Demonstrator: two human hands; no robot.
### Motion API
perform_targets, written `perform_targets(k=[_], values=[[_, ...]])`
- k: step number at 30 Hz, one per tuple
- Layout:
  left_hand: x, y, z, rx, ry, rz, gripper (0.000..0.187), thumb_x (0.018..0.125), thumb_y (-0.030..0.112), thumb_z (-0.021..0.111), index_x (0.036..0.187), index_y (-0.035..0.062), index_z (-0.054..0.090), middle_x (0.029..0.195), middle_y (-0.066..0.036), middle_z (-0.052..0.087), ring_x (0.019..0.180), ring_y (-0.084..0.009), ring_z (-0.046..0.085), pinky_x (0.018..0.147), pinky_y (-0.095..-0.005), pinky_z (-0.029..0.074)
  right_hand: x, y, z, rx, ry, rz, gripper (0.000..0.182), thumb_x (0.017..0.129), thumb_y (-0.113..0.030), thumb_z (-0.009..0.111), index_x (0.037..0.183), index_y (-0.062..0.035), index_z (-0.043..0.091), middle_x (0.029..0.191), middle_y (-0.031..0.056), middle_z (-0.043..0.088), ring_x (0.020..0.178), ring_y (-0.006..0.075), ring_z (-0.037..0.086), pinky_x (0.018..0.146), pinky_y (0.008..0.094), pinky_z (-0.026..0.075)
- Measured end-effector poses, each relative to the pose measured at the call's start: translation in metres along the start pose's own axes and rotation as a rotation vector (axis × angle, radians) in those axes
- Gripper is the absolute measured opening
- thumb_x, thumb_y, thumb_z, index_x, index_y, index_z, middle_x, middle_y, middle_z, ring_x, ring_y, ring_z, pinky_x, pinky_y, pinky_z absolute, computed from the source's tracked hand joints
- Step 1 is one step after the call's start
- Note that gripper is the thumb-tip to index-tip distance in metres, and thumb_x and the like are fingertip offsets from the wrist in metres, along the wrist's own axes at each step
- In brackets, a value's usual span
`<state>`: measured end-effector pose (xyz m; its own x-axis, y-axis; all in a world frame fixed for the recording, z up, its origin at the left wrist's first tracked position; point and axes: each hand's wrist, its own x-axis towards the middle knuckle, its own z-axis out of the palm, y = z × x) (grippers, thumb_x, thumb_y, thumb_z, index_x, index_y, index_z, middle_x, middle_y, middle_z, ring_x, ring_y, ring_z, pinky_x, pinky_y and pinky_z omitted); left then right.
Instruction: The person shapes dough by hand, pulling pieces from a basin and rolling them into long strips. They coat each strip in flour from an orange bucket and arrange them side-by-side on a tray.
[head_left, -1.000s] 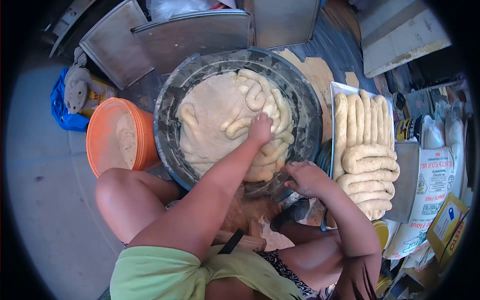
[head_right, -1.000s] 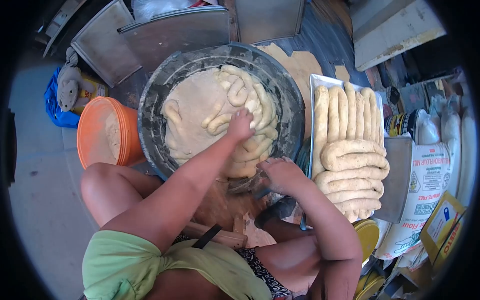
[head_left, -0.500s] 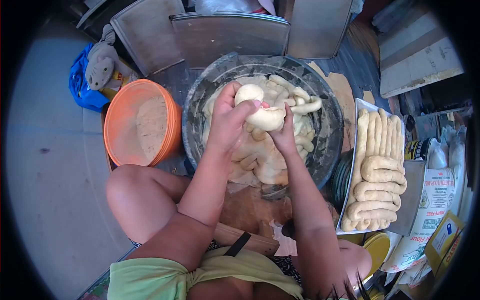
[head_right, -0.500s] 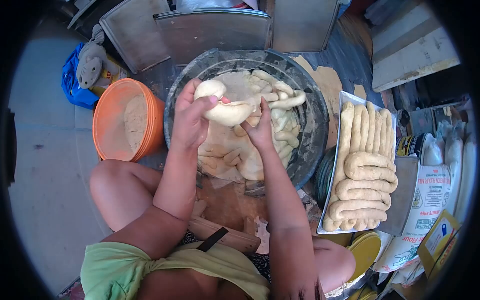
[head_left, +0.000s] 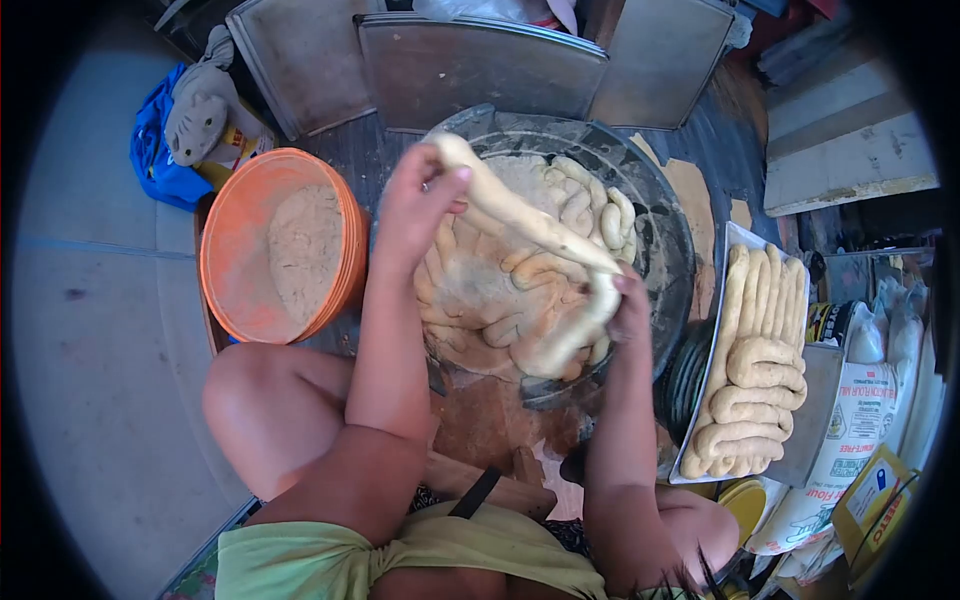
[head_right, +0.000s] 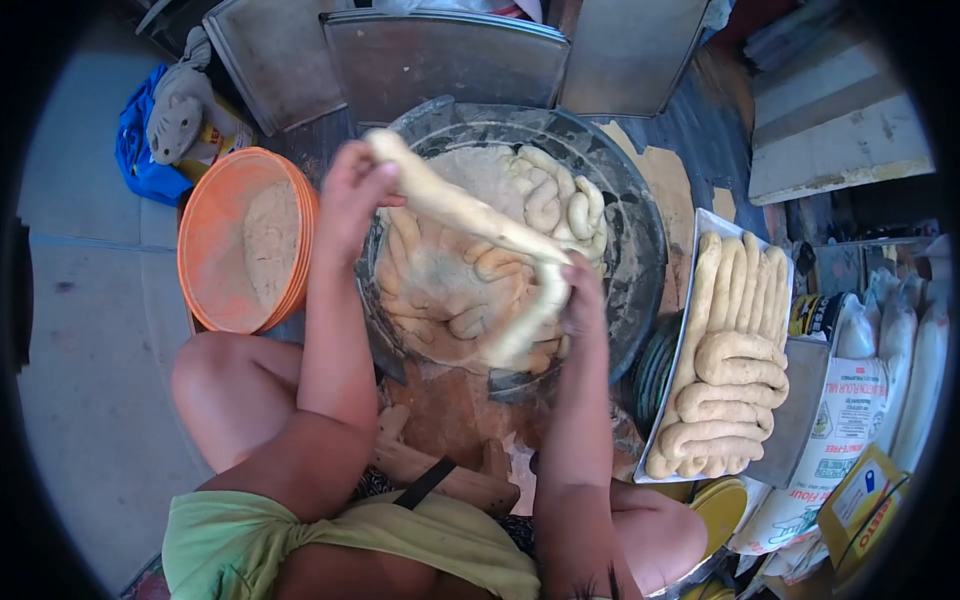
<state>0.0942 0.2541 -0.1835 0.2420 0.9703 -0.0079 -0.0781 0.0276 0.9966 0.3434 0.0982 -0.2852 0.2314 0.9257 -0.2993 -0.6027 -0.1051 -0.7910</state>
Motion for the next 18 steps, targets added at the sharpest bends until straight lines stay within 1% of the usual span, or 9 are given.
perform_targets(k=[2,3,5,6,8,10,11,15,18], values=[[0.025,-0.037,-0.017,0.789,-0.363,-0.112,0.039,0.081,0.033,0.062,0.101,-0.0005,0.058,0.096,-0.018,0.064,0.085,-0.024,0.063,0.073,-0.0357,0.049,0.008,0.014,-0.094,-0.437,0.279,0.049,0.021,0.073,-0.009,0.061,0.093,-0.0016,0.06,0.08,0.0087,0.061,0.066,0.0165,0.06,0.063,0.0235,0.047],[0.037,-0.054,-0.017,0.908,-0.368,-0.19,0.042,0.082,0.036,0.06,0.103,0.0001,0.059,0.094,-0.019,0.064,0.085,-0.0268,0.063,0.074,-0.0376,0.048,0.01,0.022,-0.11,-0.812,0.503,0.076,0.026,0.072,-0.008,0.064,0.097,-0.0003,0.06,0.085,0.0118,0.061,0.073,0.0192,0.061,0.068,0.0255,0.046],[0.058,-0.093,-0.013,1.023,-0.373,-0.262,0.045,0.082,0.039,0.058,0.105,0.0007,0.061,0.092,-0.021,0.064,0.086,-0.0297,0.063,0.075,-0.0394,0.048,0.014,0.028,-0.113,-1.03,0.574,-0.025,0.031,0.071,-0.007,0.065,0.1,0.0006,0.059,0.091,0.0141,0.06,0.079,0.0226,0.06,0.073,0.0287,0.046],[0.067,-0.119,-0.011,0.967,-0.179,-0.256,0.049,0.084,0.042,0.056,0.115,0.0038,0.056,0.103,-0.021,0.061,0.095,-0.0313,0.06,0.081,-0.04,0.046,0.017,0.033,-0.112,-1.244,0.638,-0.129,0.035,0.07,-0.006,0.065,0.103,0.0015,0.057,0.097,0.0165,0.059,0.086,0.0261,0.06,0.079,0.032,0.046],[0.071,-0.189,-0.005,0.908,0.008,-0.254,0.055,0.085,0.044,0.054,0.124,0.0069,0.051,0.114,-0.021,0.058,0.103,-0.033,0.057,0.087,-0.0406,0.044,0.038,0.03,-0.07,-1.346,0.427,-0.145,0.05,0.069,-0.012,0.066,0.116,-0.0024,0.051,0.116,0.0194,0.051,0.109,0.0352,0.049,0.095,0.0387,0.039],[0.066,-0.255,0.004,1.063,0.017,0.065,0.065,0.086,0.05,0.048,0.137,0.0113,0.036,0.133,-0.019,0.043,0.123,-0.0352,0.041,0.1,-0.0453,0.032,0.073,0.051,-0.055,-1.333,0.229,-0.292,0.057,0.073,-0.021,0.067,0.124,-0.0046,0.046,0.127,0.0216,0.044,0.121,0.0352,0.04,0.101,0.0408,0.033],[0.052,-0.251,0.011,1.296,-0.268,0.001,0.071,0.086,0.054,0.044,0.142,0.0138,0.026,0.14,-0.017,0.033,0.131,-0.0355,0.027,0.107,-0.0498,0.02,0.089,0.064,-0.049,-1.313,0.163,-0.404,0.059,0.075,-0.026,0.066,0.126,-0.0053,0.045,0.132,0.0223,0.041,0.125,0.0351,0.036,0.102,0.0445,0.03],[-0.017,-0.256,0.013,1.309,-0.194,0.134,0.07,0.085,0.05,0.052,0.14,0.013,0.03,0.137,-0.016,0.037,0.129,-0.0321,0.03,0.105,-0.0501,0.021,0.111,0.112,-0.026,-1.472,0.28,-0.261,0.06,0.079,-0.037,0.06,0.128,-0.0072,0.043,0.138,0.0214,0.035,0.127,0.0348,0.034,0.103,0.0524,0.025],[-0.032,-0.23,0.011,1.173,-0.083,-0.089,0.069,0.083,0.049,0.054,0.137,0.0117,0.034,0.125,-0.015,0.048,0.12,-0.0326,0.039,0.103,-0.0487,0.024,0.072,0.134,-0.025,-1.772,0.085,-0.376,0.055,0.08,-0.041,0.058,0.124,-0.0091,0.048,0.128,0.0158,0.045,0.124,0.0293,0.038,0.103,0.0544,0.022]])
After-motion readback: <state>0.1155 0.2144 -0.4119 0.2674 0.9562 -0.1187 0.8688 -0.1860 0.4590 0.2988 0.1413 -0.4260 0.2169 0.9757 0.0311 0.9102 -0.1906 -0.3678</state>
